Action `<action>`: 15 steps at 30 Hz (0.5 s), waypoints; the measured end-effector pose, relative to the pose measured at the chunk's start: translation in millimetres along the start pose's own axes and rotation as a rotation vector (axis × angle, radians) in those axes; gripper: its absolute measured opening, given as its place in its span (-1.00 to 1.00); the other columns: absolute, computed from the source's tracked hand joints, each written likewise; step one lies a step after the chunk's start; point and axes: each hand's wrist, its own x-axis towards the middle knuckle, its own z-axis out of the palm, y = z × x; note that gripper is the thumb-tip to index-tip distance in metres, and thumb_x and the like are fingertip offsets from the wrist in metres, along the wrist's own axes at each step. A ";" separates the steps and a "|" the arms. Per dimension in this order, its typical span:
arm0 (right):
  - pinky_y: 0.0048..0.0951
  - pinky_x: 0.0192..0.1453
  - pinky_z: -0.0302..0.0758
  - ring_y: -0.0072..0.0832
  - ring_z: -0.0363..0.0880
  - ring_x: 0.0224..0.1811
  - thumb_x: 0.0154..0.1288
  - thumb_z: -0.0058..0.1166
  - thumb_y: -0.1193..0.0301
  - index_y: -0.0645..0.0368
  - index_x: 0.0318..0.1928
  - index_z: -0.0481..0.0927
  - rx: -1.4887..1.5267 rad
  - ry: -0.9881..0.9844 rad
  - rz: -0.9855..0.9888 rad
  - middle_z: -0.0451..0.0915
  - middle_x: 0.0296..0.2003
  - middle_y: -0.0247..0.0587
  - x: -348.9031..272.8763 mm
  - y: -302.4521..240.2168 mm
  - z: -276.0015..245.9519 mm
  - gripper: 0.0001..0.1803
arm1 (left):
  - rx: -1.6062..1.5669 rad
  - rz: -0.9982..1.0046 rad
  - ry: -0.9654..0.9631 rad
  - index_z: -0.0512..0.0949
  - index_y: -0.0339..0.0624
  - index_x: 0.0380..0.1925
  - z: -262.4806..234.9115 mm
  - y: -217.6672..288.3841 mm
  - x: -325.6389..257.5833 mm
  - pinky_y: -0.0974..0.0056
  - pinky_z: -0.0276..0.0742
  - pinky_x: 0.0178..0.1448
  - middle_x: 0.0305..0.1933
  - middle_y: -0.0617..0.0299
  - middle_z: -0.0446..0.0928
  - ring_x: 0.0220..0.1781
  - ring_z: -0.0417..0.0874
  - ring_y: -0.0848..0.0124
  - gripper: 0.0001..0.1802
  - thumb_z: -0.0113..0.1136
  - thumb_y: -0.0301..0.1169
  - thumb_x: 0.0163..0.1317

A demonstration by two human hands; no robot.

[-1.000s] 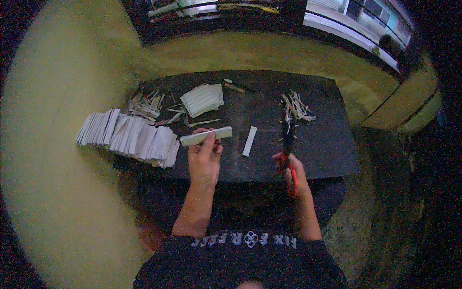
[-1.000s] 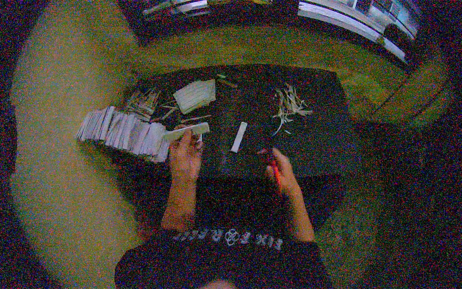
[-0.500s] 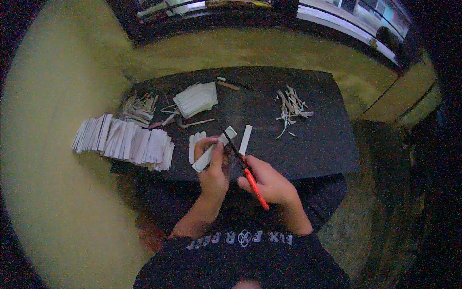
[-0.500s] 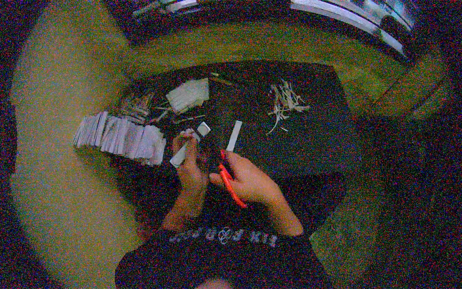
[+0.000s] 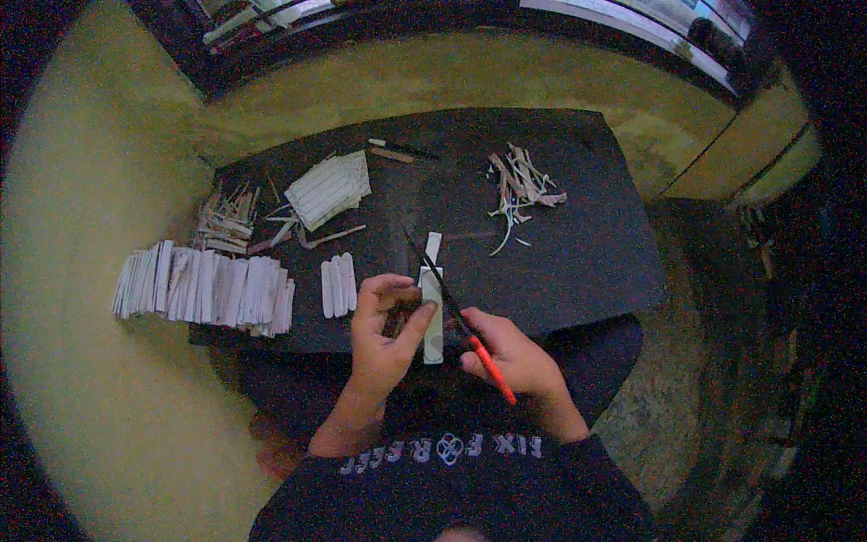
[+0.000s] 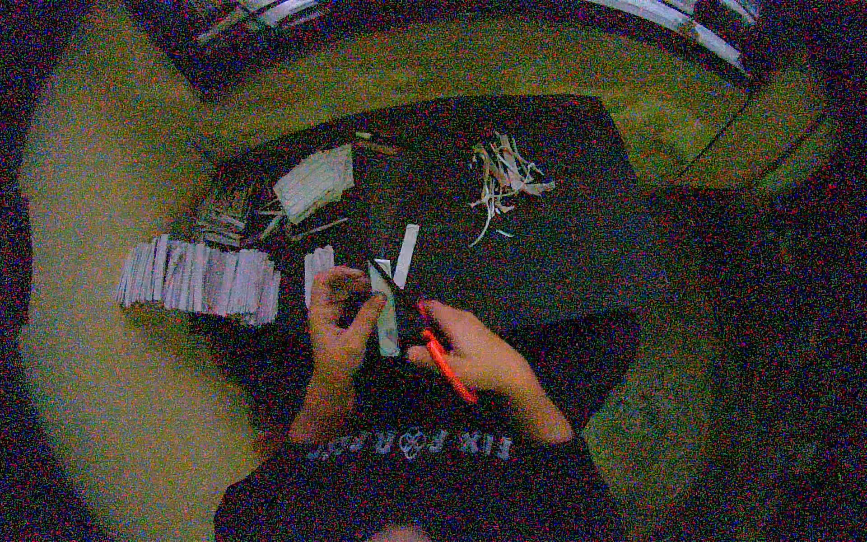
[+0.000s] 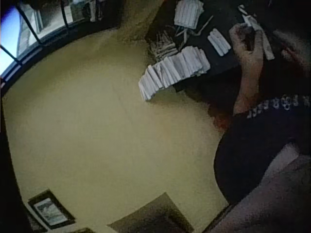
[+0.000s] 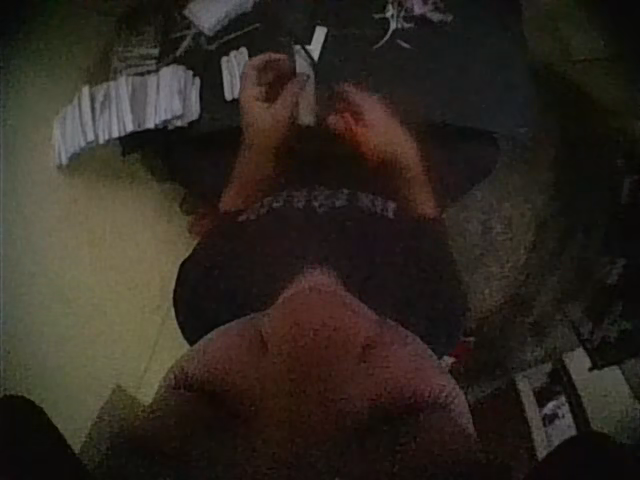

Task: The person uses red-handled scissors to trim the edges of white rectangular paper strips. They hold each strip in the left hand and cut along the sides, then place the trimmed pieces on the table.

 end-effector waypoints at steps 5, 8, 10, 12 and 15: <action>-0.33 -0.16 0.36 -0.24 0.44 -0.27 -0.07 0.12 0.23 0.33 -0.07 0.29 0.029 0.039 0.081 0.45 -0.27 0.01 1.2 -8.9 10.2 -0.41 | -0.009 0.016 -0.011 0.29 -0.24 -0.18 -1.9 8.4 0.9 0.44 0.39 -0.19 -0.29 0.18 0.47 -0.27 0.49 0.50 -0.63 0.13 -0.60 -0.02; -0.34 -0.09 0.34 -0.19 0.43 -0.18 -0.06 0.10 0.24 0.37 -0.03 0.26 0.046 0.108 -0.013 0.43 -0.21 0.07 -1.0 -1.0 18.5 -0.38 | -0.005 0.095 0.001 0.29 -0.27 -0.18 -2.0 10.6 -1.6 0.42 0.41 -0.17 -0.28 0.14 0.48 -0.25 0.50 0.48 -0.63 0.13 -0.61 -0.03; -0.34 -0.04 0.33 -0.16 0.41 -0.12 -0.06 0.08 0.24 0.40 0.00 0.22 0.059 0.173 -0.012 0.41 -0.17 0.11 -4.1 -5.8 23.6 -0.35 | -0.047 0.115 -0.014 0.29 -0.29 -0.18 -1.6 8.8 -3.3 0.42 0.42 -0.16 -0.29 0.13 0.48 -0.25 0.51 0.47 -0.62 0.14 -0.61 -0.04; -0.34 0.01 0.30 -0.14 0.38 -0.05 -0.05 0.06 0.24 0.42 0.02 0.19 0.087 0.229 0.079 0.39 -0.13 0.14 -9.3 -28.7 27.1 -0.32 | -0.070 0.139 -0.023 0.29 -0.30 -0.18 -2.5 5.9 -3.7 0.42 0.42 -0.16 -0.29 0.11 0.49 -0.24 0.52 0.46 -0.62 0.15 -0.62 -0.05; -0.33 0.01 0.30 -0.13 0.37 -0.04 -0.06 0.06 0.21 0.42 0.03 0.18 0.058 0.229 0.050 0.38 -0.12 0.14 -9.1 -27.3 30.2 -0.30 | -0.086 0.152 -0.042 0.30 -0.28 -0.17 -4.3 3.0 -7.2 0.39 0.43 -0.14 -0.25 0.11 0.48 -0.22 0.52 0.44 -0.59 0.16 -0.63 -0.07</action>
